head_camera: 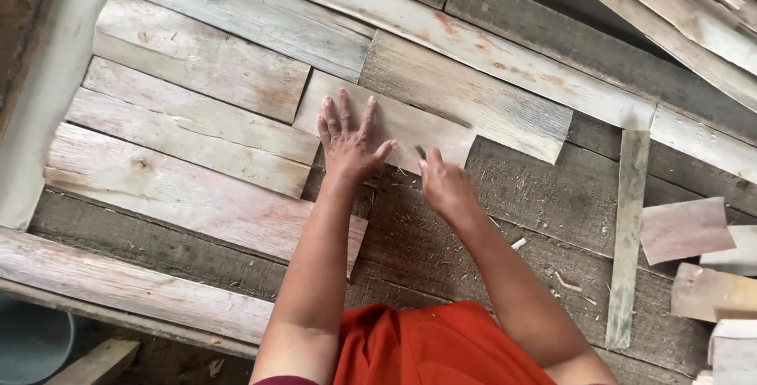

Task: The person uses a red utility knife to cut and trim thin wooden planks on a wooden work surface. They repeatedly position the planks, score along edges, and break off sections, then place trimmed pieces into a rectangular frame.

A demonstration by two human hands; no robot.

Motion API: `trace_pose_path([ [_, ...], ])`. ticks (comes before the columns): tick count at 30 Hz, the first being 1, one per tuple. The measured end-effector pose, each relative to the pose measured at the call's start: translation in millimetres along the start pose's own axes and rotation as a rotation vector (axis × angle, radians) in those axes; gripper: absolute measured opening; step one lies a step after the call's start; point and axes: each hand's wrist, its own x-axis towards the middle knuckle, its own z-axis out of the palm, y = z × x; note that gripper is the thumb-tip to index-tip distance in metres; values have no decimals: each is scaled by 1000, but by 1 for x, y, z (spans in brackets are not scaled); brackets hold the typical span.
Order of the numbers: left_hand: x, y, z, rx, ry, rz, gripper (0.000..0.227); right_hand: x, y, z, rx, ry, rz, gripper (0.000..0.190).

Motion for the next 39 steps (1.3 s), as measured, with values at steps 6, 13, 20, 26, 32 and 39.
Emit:
trace_pose_path([
  [6,3,1,5,-46,2,-25,83,61,-30,-13,-197,8,-32,26],
  [13,4,6,7,-3,21,-52,87,68,-26,-10,-230,27,-115,26],
  [20,2,6,7,-20,55,-71,86,37,10,14,-282,8,-82,23],
  [26,-1,8,3,-21,74,-63,85,-23,50,29,-325,-55,3,31],
  [32,-4,10,-3,-4,49,-52,84,-58,82,18,-202,-143,129,29],
  [39,-1,10,-1,15,30,-32,70,-49,74,-7,71,265,79,33],
])
